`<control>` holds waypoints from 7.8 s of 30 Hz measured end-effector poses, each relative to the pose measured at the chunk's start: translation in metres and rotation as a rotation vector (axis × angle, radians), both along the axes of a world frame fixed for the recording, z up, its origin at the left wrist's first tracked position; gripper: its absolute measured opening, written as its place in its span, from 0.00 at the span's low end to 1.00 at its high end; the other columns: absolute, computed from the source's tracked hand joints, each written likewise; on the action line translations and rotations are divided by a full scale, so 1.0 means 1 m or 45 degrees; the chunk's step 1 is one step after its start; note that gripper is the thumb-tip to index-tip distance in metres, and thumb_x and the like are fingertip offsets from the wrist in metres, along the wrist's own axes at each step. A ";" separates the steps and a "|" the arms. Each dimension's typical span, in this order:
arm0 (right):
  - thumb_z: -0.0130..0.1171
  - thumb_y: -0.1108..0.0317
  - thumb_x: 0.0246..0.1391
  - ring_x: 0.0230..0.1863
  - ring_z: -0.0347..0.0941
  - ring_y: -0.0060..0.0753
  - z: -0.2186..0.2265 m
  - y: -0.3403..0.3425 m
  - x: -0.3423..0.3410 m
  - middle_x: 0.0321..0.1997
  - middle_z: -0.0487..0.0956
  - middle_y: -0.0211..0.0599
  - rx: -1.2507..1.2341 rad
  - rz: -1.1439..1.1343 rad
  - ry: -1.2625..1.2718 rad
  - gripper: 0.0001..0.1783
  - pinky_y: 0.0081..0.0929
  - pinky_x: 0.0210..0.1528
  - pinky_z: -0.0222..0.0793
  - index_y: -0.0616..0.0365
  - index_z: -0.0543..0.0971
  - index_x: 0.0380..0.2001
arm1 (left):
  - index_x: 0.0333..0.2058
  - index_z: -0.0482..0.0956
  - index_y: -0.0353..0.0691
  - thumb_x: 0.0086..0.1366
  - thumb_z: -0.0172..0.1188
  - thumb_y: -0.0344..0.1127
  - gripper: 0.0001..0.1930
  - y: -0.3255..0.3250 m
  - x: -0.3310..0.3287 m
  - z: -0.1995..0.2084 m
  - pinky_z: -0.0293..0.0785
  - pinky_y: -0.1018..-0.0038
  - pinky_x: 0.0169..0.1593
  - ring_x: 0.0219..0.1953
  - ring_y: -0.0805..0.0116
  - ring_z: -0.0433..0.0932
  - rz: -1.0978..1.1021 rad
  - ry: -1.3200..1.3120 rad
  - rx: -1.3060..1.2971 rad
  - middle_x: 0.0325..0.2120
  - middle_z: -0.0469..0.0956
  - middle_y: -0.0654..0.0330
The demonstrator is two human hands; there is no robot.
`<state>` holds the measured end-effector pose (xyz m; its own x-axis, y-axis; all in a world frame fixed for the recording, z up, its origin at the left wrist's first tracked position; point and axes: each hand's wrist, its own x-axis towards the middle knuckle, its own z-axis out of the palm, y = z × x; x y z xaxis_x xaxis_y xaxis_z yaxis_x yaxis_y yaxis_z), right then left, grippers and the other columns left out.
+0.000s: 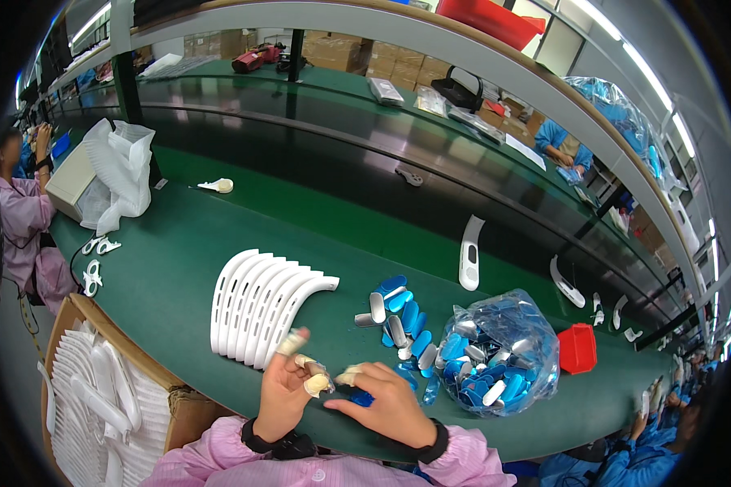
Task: Assemble small plastic handles or components on an industrial production line by inserting pads and managing structural pieces.
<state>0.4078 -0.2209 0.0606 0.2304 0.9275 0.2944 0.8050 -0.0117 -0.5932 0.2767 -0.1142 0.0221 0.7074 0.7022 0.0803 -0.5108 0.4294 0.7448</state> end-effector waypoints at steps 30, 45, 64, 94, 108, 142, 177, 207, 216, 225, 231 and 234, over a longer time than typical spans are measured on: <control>0.51 0.71 0.60 0.31 0.76 0.26 -0.031 0.000 0.043 0.32 0.77 0.36 0.129 0.069 1.892 0.13 0.24 0.37 0.75 0.67 0.73 0.46 | 0.44 0.73 0.31 0.62 0.50 0.25 0.12 0.037 -0.013 -0.008 0.67 0.67 0.51 0.44 0.56 0.74 -0.037 0.624 0.621 0.39 0.76 0.52; 0.56 0.74 0.56 0.35 0.71 0.17 -0.016 0.007 0.039 0.39 0.76 0.30 0.060 -0.170 1.541 0.16 0.20 0.35 0.74 0.63 0.74 0.48 | 0.52 0.63 0.27 0.51 0.55 0.19 0.27 0.040 0.009 -0.027 0.65 0.63 0.48 0.45 0.44 0.67 0.201 1.336 1.684 0.43 0.67 0.42; 0.60 0.77 0.50 0.26 0.70 0.19 -0.004 0.031 0.005 0.29 0.76 0.31 0.097 -0.047 0.480 0.16 0.16 0.28 0.66 0.60 0.78 0.45 | 0.62 0.50 0.30 0.53 0.57 0.18 0.38 0.029 -0.017 0.008 0.62 0.72 0.59 0.59 0.66 0.64 -0.383 0.172 -0.023 0.57 0.62 0.51; 0.55 0.69 0.57 0.24 0.76 0.25 -0.018 0.035 0.026 0.33 0.76 0.38 -0.286 0.107 1.673 0.24 0.17 0.24 0.72 0.63 0.60 0.54 | 0.59 0.59 0.33 0.60 0.52 0.25 0.27 0.042 -0.011 -0.003 0.60 0.69 0.59 0.56 0.60 0.64 0.092 0.479 0.542 0.55 0.64 0.52; 0.56 0.72 0.51 0.41 0.75 0.52 -0.076 0.080 0.177 0.47 0.73 0.54 0.207 -0.300 -0.611 0.30 0.36 0.43 0.72 0.67 0.61 0.57 | 0.42 0.77 0.35 0.53 0.60 0.30 0.15 0.052 -0.022 -0.005 0.63 0.64 0.50 0.44 0.52 0.70 0.311 0.999 1.467 0.38 0.76 0.51; 0.64 0.75 0.46 0.22 0.72 0.30 0.005 0.017 0.001 0.24 0.74 0.38 0.208 -0.073 0.415 0.06 0.22 0.23 0.64 0.65 0.77 0.26 | 0.58 0.63 0.33 0.62 0.54 0.28 0.25 0.013 -0.009 0.002 0.65 0.73 0.53 0.51 0.63 0.70 -0.118 0.456 0.947 0.54 0.67 0.50; 0.67 0.64 0.42 0.41 0.70 0.44 0.009 -0.013 0.008 0.38 0.76 0.39 -0.132 -0.094 -0.237 0.18 0.31 0.41 0.66 0.59 0.80 0.38 | 0.37 0.78 0.30 0.61 0.58 0.26 0.07 0.010 -0.008 -0.011 0.71 0.81 0.36 0.34 0.75 0.77 0.066 0.225 0.069 0.31 0.79 0.60; 0.56 0.74 0.56 0.32 0.74 0.19 -0.014 0.016 0.029 0.33 0.76 0.31 -0.009 -0.101 1.709 0.20 0.19 0.39 0.74 0.66 0.71 0.52 | 0.56 0.60 0.27 0.54 0.54 0.19 0.29 0.044 -0.004 -0.022 0.63 0.63 0.56 0.52 0.43 0.67 0.271 1.320 1.453 0.50 0.67 0.40; 0.60 0.79 0.51 0.37 0.75 0.21 -0.008 0.029 0.018 0.36 0.77 0.35 0.147 -0.056 1.407 0.17 0.16 0.40 0.74 0.67 0.75 0.46 | 0.63 0.48 0.36 0.58 0.48 0.17 0.34 0.033 -0.019 0.009 0.65 0.76 0.53 0.53 0.68 0.69 -0.274 0.302 0.141 0.51 0.69 0.51; 0.61 0.77 0.50 0.34 0.74 0.17 -0.006 0.026 0.006 0.35 0.78 0.34 0.169 -0.065 0.883 0.16 0.14 0.33 0.71 0.63 0.77 0.44 | 0.65 0.43 0.39 0.56 0.49 0.17 0.39 0.027 -0.023 0.015 0.68 0.74 0.52 0.52 0.65 0.71 -0.421 0.175 -0.233 0.52 0.68 0.49; 0.60 0.79 0.50 0.34 0.74 0.17 -0.020 0.029 -0.015 0.36 0.78 0.33 0.294 -0.266 0.906 0.14 0.14 0.36 0.72 0.65 0.77 0.43 | 0.65 0.42 0.40 0.57 0.55 0.17 0.41 0.019 -0.015 0.005 0.70 0.75 0.50 0.50 0.68 0.72 -0.356 0.159 -0.044 0.49 0.70 0.51; 0.62 0.79 0.48 0.33 0.74 0.19 -0.021 0.029 -0.011 0.35 0.78 0.32 0.302 -0.205 0.770 0.17 0.16 0.36 0.72 0.65 0.76 0.44 | 0.65 0.43 0.39 0.55 0.57 0.17 0.43 0.019 -0.014 0.004 0.70 0.75 0.48 0.49 0.69 0.72 -0.331 0.167 -0.189 0.48 0.71 0.52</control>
